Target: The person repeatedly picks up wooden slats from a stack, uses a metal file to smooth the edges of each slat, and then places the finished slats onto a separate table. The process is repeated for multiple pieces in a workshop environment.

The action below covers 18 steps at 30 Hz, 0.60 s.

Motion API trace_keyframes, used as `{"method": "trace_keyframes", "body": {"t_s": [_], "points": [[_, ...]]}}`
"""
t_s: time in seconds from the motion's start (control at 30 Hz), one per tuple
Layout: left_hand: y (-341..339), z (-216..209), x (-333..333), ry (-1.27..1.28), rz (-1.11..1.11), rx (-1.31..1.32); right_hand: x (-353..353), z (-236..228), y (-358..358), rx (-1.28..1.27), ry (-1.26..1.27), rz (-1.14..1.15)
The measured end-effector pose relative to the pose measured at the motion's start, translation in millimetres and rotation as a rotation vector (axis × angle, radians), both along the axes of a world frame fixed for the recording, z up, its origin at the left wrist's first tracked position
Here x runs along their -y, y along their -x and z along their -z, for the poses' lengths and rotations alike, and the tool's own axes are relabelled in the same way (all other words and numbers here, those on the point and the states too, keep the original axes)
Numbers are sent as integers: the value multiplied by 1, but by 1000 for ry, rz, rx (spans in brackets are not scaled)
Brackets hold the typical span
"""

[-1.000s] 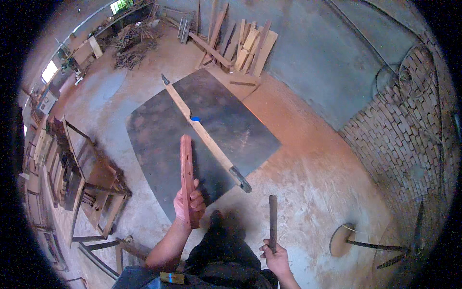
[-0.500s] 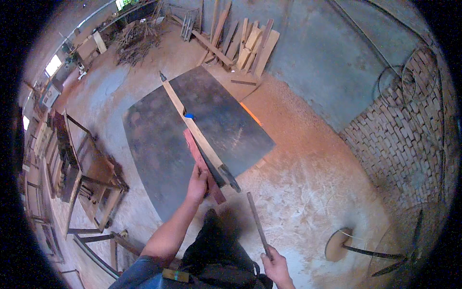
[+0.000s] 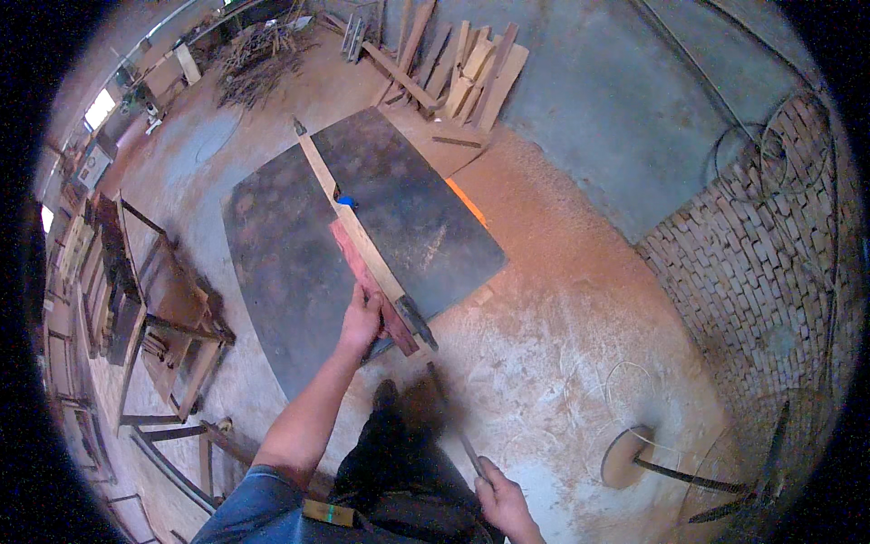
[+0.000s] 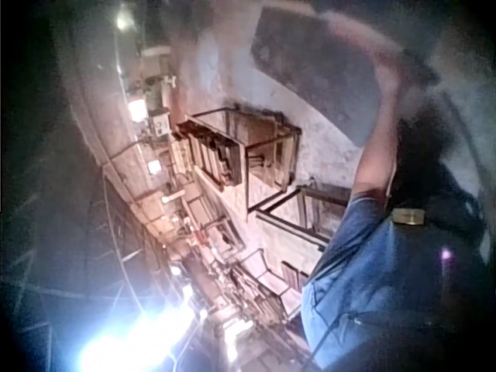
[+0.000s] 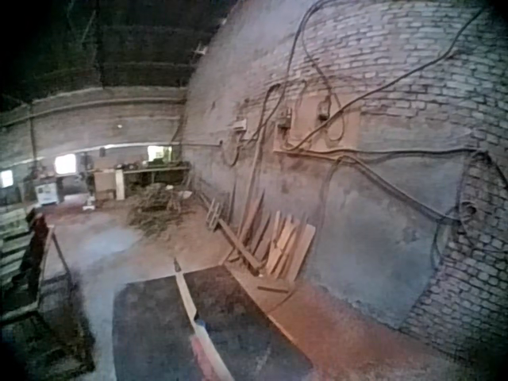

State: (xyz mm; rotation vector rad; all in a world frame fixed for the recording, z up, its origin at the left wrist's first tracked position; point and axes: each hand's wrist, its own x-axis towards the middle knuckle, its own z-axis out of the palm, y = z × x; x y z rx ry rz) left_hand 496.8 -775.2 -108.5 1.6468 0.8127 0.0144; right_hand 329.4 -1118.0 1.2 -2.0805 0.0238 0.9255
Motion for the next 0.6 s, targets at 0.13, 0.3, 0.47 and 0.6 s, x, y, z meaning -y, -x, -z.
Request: {"method": "trace_keyframes", "body": {"t_s": [0.13,0.3,0.47,0.6], "points": [[2,-5,1,41,-16,40,-1,3,-1,-24,-41,62],[8,-13,2,307,-59,162,-2,4,-1,-28,-56,103],[22,5,-9,614,-48,107,-3,12,4,40,-79,113],[34,4,-9,657,-59,130,-3,13,6,13,-87,160]]}}
